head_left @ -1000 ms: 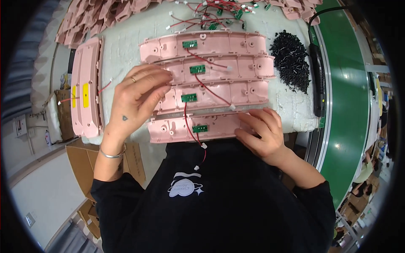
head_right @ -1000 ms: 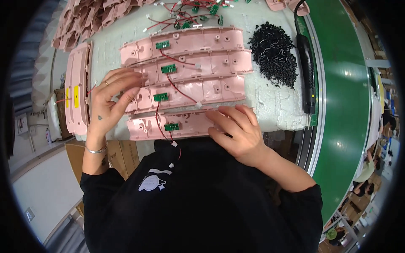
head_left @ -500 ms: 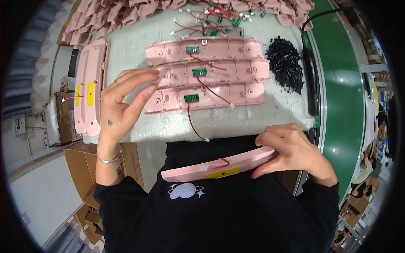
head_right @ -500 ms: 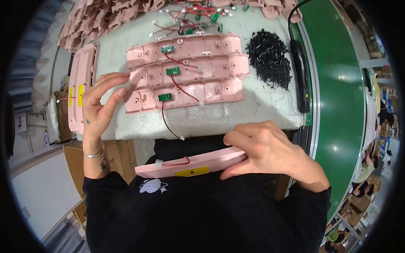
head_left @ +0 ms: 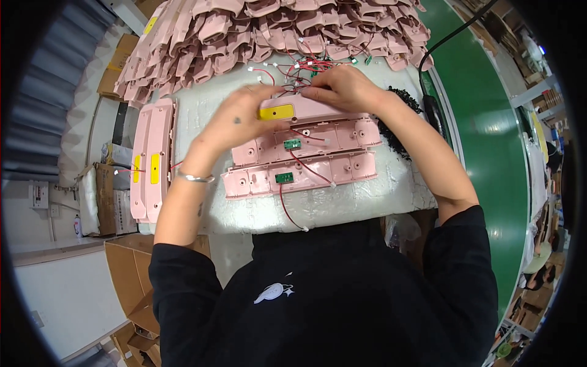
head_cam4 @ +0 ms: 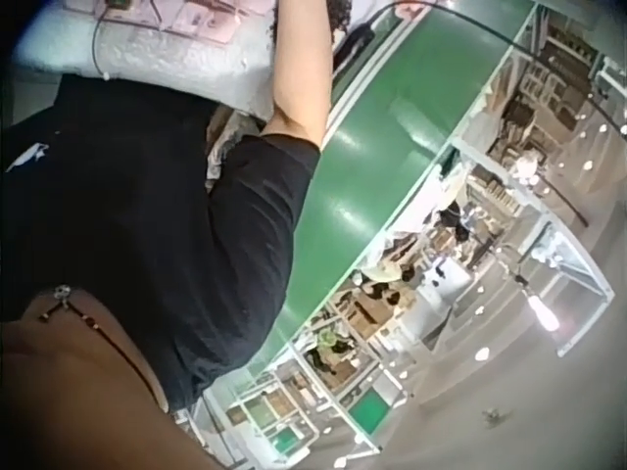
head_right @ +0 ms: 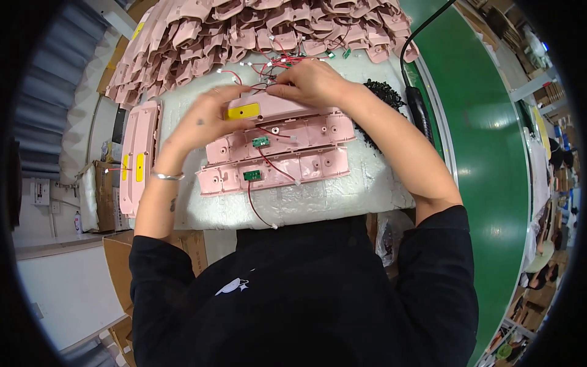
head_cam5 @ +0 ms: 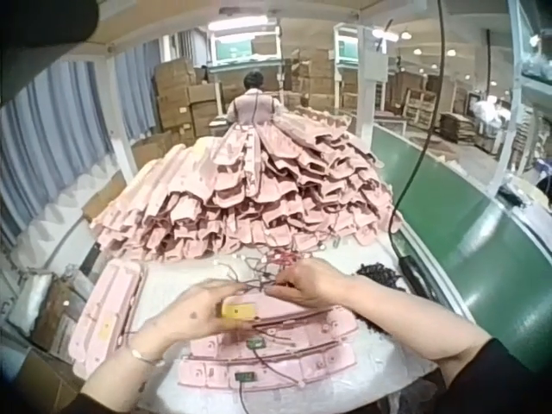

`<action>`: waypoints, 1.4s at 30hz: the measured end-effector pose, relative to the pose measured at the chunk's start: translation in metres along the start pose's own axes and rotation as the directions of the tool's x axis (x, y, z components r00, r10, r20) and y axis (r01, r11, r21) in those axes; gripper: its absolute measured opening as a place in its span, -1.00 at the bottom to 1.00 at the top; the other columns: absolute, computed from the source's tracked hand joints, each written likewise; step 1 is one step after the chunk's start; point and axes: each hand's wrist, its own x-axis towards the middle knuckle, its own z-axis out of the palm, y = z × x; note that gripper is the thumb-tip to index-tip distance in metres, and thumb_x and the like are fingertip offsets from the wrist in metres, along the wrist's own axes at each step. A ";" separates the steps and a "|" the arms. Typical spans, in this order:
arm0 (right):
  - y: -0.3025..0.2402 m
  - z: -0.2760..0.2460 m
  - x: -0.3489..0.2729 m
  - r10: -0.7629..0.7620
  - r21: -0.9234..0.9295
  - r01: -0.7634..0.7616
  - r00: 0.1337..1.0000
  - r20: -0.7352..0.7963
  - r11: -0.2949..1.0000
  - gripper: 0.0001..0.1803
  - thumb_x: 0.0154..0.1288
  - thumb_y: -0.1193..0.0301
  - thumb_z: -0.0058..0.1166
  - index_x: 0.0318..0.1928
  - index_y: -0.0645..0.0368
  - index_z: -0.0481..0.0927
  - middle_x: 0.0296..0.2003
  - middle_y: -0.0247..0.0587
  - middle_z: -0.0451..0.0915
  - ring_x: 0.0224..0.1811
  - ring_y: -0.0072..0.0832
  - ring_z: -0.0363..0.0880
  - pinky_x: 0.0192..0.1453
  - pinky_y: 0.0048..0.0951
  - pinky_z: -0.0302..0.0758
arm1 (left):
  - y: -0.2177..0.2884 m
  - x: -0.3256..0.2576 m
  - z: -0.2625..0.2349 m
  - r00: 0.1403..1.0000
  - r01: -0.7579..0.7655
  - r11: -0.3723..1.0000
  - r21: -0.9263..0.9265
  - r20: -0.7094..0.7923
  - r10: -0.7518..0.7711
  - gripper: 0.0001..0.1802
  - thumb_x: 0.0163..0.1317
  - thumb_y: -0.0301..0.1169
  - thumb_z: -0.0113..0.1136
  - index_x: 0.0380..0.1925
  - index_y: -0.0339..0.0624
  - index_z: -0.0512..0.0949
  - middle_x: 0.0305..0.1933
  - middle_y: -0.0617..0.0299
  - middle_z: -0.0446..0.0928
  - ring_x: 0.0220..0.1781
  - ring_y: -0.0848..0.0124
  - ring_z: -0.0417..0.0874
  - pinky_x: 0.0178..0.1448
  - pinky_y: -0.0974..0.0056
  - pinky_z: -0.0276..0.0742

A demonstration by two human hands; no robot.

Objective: Mounting circuit boards into plastic housings and fastening them with an electric screwdriver.

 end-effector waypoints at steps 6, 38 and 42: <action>-0.005 0.007 -0.027 -0.126 -0.233 0.076 0.971 -0.205 0.969 -0.76 0.21 0.25 0.13 -0.24 0.13 0.63 -0.26 -0.20 0.54 -0.11 -0.20 0.50 -0.03 -0.24 0.48 | -0.013 0.006 0.014 0.983 0.003 0.997 0.079 0.183 -0.018 -0.23 -0.09 -0.13 0.45 0.12 -0.28 0.46 -0.03 -0.11 0.57 0.00 0.01 0.59 0.09 0.11 0.49; -0.096 -0.062 -0.175 -0.066 0.214 0.086 0.993 -0.099 0.973 -0.80 0.05 0.43 0.27 -0.28 0.19 0.60 -0.49 -0.27 0.58 -0.55 -0.38 0.56 -0.52 -0.42 0.47 | 0.031 -0.038 -0.080 0.940 0.335 0.797 -0.503 0.126 -0.316 -0.23 -0.21 -0.36 0.46 0.10 -0.29 0.41 -0.07 0.08 0.57 -0.11 0.30 0.64 -0.03 0.29 0.56; -0.087 -0.080 -0.136 -0.122 0.558 0.034 0.985 0.121 0.829 -0.77 0.14 0.52 0.20 -0.16 0.28 0.60 -0.42 -0.12 0.63 -0.47 -0.25 0.63 -0.41 -0.37 0.54 | 0.017 -0.069 -0.106 0.877 0.354 0.641 -0.681 0.003 -0.481 -0.31 -0.09 -0.33 0.40 0.07 -0.37 0.40 -0.09 0.05 0.55 -0.10 0.30 0.63 -0.04 0.26 0.58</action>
